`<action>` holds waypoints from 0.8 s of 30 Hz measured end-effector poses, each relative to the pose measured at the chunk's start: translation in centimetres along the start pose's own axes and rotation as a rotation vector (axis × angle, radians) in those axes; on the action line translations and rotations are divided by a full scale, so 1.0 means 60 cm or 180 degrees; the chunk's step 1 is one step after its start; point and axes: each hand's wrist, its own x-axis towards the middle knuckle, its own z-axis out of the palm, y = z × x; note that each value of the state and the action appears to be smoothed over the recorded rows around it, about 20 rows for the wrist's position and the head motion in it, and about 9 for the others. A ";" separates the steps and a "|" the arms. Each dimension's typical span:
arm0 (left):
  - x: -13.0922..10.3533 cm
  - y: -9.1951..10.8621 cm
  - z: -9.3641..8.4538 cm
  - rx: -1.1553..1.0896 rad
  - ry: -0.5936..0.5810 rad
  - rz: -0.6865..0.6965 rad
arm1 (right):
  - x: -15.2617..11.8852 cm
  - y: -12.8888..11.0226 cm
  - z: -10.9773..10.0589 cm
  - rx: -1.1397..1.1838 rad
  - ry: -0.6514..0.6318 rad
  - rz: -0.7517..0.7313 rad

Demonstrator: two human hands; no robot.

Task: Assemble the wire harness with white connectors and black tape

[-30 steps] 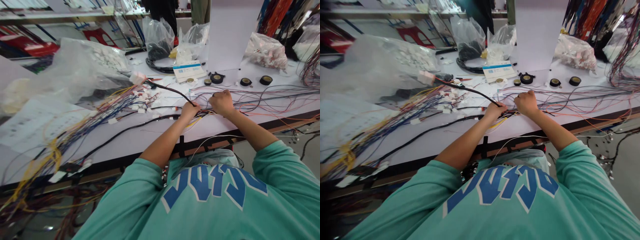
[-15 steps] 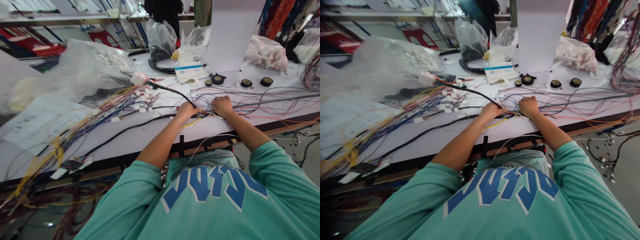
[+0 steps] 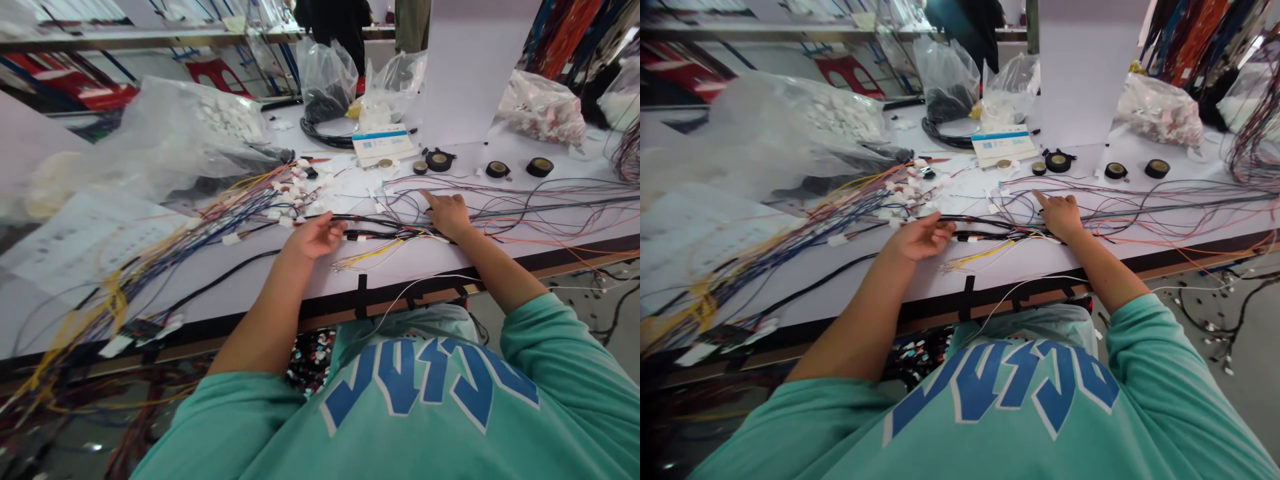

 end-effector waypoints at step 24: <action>-0.017 -0.020 -0.018 0.0245 0.0570 -0.0017 | -0.017 -0.074 -0.003 0.1025 -0.0613 -0.1284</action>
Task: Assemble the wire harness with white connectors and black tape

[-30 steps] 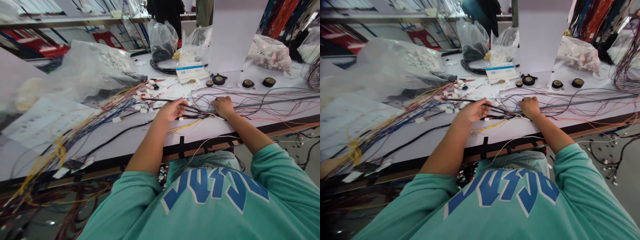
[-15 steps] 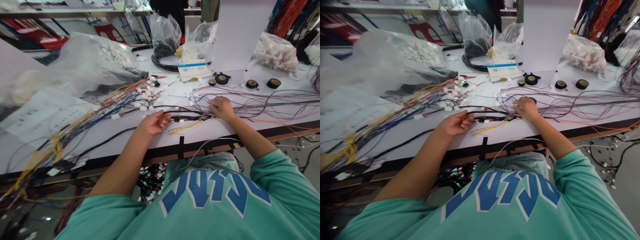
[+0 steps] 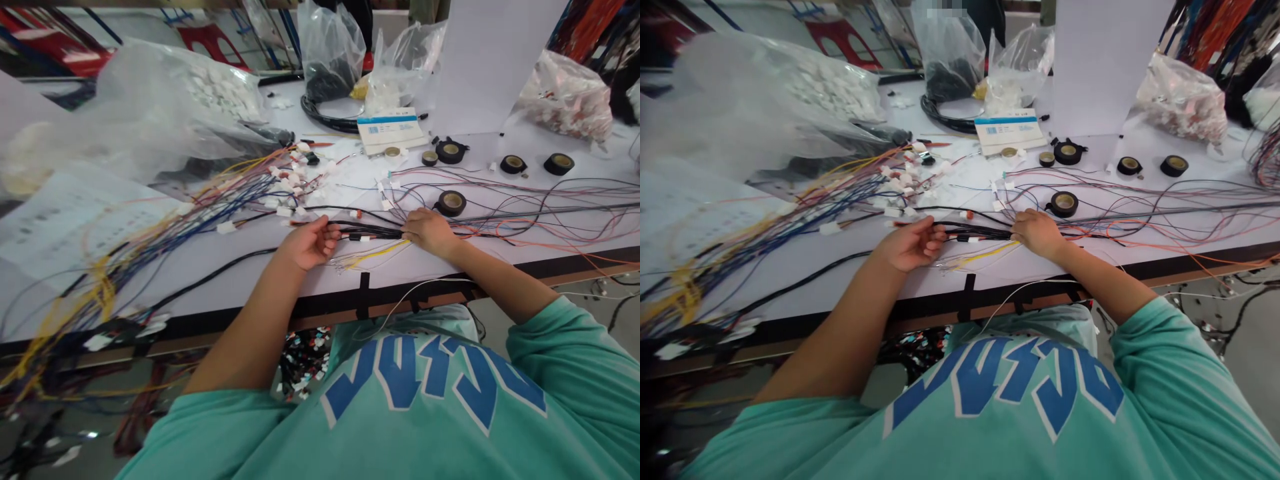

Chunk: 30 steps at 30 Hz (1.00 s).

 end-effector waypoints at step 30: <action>0.010 -0.090 0.096 0.5627 -0.0153 0.3832 | -0.015 0.061 -0.007 0.0997 0.0254 -0.0559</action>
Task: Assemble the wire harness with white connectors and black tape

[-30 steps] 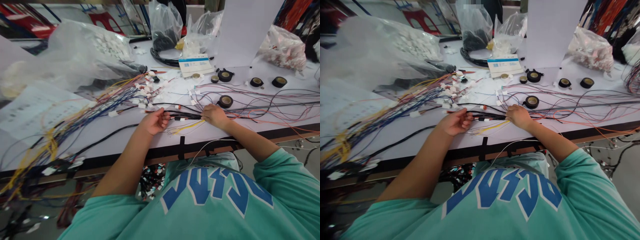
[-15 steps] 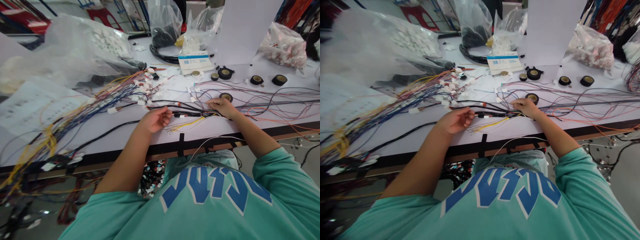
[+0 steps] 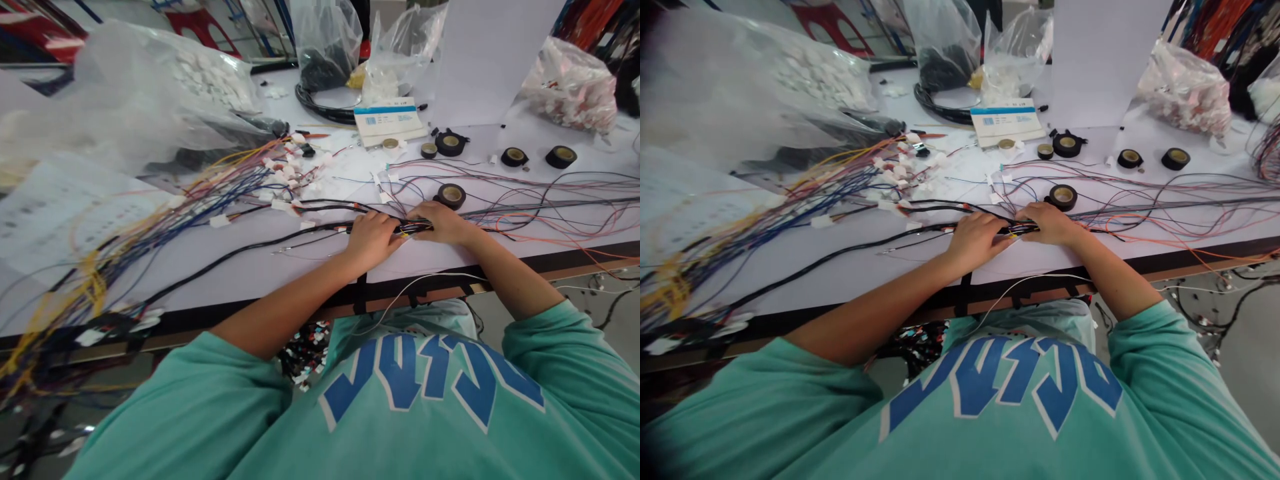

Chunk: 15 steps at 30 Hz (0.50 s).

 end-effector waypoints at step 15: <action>0.028 -0.031 0.030 0.0100 0.0393 0.0859 | -0.003 -0.031 0.013 -0.0798 0.0009 0.0139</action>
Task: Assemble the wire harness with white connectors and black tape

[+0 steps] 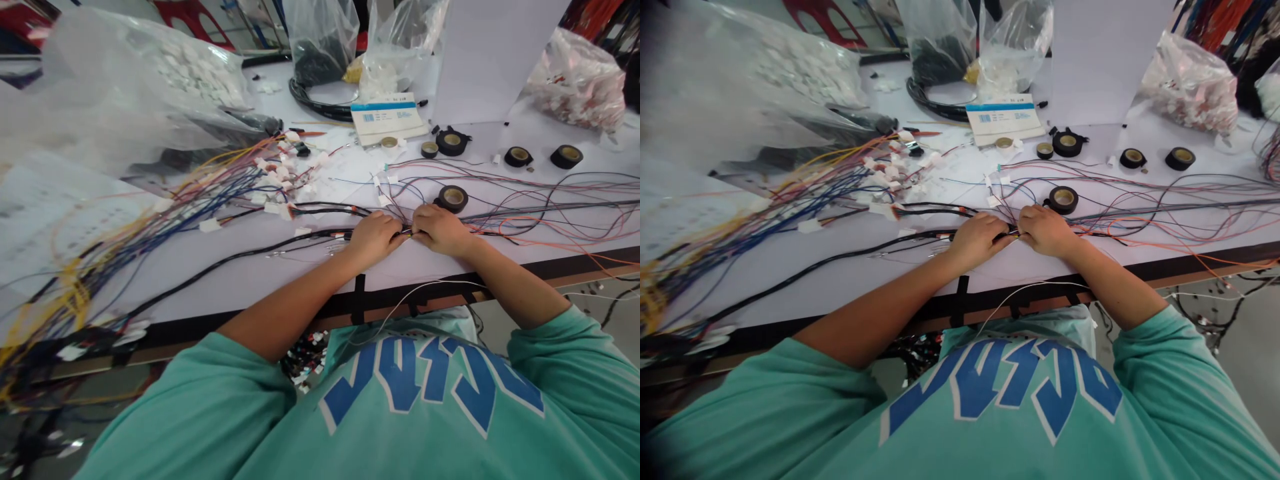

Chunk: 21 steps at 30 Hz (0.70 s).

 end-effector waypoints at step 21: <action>-0.004 -0.003 -0.001 -0.0523 -0.0175 -0.0341 | 0.004 0.028 0.015 0.0757 0.0078 0.0021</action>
